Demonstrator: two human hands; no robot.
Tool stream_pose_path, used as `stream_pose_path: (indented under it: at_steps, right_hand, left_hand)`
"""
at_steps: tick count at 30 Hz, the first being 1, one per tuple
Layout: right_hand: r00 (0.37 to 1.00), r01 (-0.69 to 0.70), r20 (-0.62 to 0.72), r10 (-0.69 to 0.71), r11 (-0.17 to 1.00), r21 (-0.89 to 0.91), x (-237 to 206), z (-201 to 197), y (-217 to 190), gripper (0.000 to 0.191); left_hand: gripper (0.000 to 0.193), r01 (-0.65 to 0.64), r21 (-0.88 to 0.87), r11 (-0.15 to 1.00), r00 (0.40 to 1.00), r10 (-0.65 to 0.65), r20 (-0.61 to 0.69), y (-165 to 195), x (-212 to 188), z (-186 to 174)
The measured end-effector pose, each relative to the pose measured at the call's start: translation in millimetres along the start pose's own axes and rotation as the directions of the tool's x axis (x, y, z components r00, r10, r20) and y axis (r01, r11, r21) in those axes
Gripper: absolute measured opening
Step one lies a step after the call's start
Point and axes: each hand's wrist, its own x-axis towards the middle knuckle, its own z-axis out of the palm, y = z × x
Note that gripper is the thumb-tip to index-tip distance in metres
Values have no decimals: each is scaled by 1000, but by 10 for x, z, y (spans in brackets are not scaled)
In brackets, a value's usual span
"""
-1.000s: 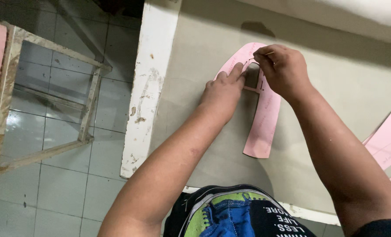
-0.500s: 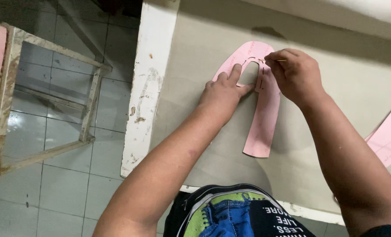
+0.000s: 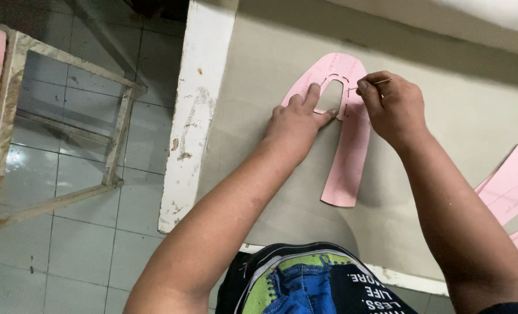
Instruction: The person works at a large table covered with pink shoe pattern pieces, laying each piece flat and using a small pointed tool to punch or mark along the dashed guide lines on the pieces. They work through several pattern pieces one at a time, then pick up a small handheld device and walk away from the table.
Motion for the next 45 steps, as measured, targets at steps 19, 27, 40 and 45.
stream_pose_path:
  at_steps: [19, 27, 40, 45]
  right_hand:
    - [999, 32, -40, -34, 998, -62, -169, 34, -106, 12]
    - [992, 100, -72, -105, 992, -79, -322, 52, -187, 12]
    - [997, -14, -73, 14, 1000, 11, -411, 61, -172, 12]
    - [977, -202, -11, 212, 946, 255, -555, 53, -158, 17]
  left_hand:
    - [60, 6, 40, 999, 999, -7, 33, -16, 1, 1]
    - [66, -12, 82, 997, 997, 6, 79, -7, -34, -45]
    - [59, -16, 36, 999, 1000, 16, 11, -66, -49, 5]
    - [49, -45, -3, 999, 987, 44, -156, -204, -71, 94]
